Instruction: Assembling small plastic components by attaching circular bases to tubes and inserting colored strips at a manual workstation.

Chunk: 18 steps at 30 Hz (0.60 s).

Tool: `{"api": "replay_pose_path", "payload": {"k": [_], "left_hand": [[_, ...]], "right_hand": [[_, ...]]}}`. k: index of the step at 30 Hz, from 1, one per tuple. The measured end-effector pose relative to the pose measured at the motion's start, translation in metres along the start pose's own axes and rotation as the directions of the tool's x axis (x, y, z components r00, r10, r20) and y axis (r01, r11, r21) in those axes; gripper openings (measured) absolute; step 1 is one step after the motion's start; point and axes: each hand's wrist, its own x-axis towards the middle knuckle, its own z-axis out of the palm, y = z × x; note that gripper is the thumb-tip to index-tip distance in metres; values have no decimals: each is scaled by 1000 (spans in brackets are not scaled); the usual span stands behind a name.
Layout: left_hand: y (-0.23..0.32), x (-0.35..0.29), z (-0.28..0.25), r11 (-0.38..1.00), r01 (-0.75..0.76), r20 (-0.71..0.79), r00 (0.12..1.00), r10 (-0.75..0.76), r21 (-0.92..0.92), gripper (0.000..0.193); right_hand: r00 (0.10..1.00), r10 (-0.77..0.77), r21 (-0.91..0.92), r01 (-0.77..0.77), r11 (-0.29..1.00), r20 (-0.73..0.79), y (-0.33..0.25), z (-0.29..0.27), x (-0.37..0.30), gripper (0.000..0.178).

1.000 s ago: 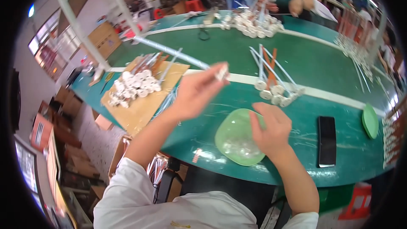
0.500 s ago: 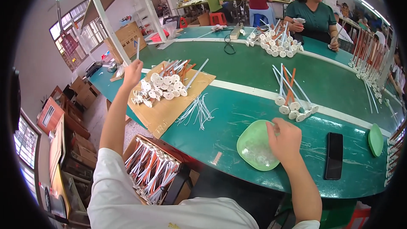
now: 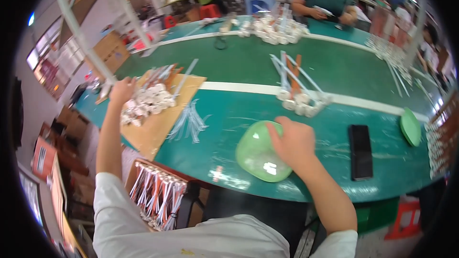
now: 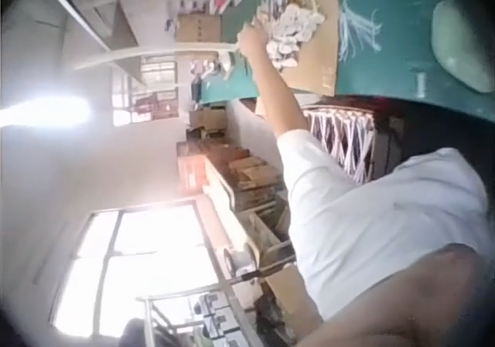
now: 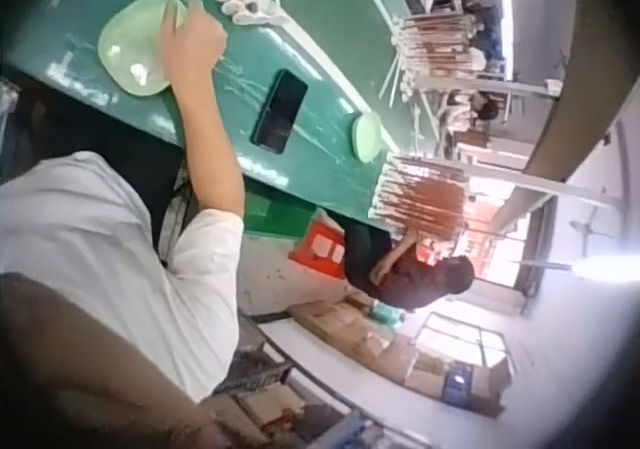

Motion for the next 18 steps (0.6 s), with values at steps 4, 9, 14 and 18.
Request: {"api": "replay_pose_path", "payload": {"k": [4,9,14,18], "left_hand": [[73,-22,-9,949,-287,-314,920,234,-133,28],[223,-98,8,442,-768,-528,640,558,-463,18],[342,-136,46,235,-677,-348,606,715,-697,44],[392,-138,62,105,-606,-354,587,728,-789,44]], "right_hand": [[1000,14,3,-15,1000,26,0,-1,-1,18],[1000,-4,29,5,1000,-20,0,-4,-2,15],[998,-44,49,46,998,-47,2,-4,-2,13],[999,-43,53,43,998,2,6,-5,-3,13]]}}
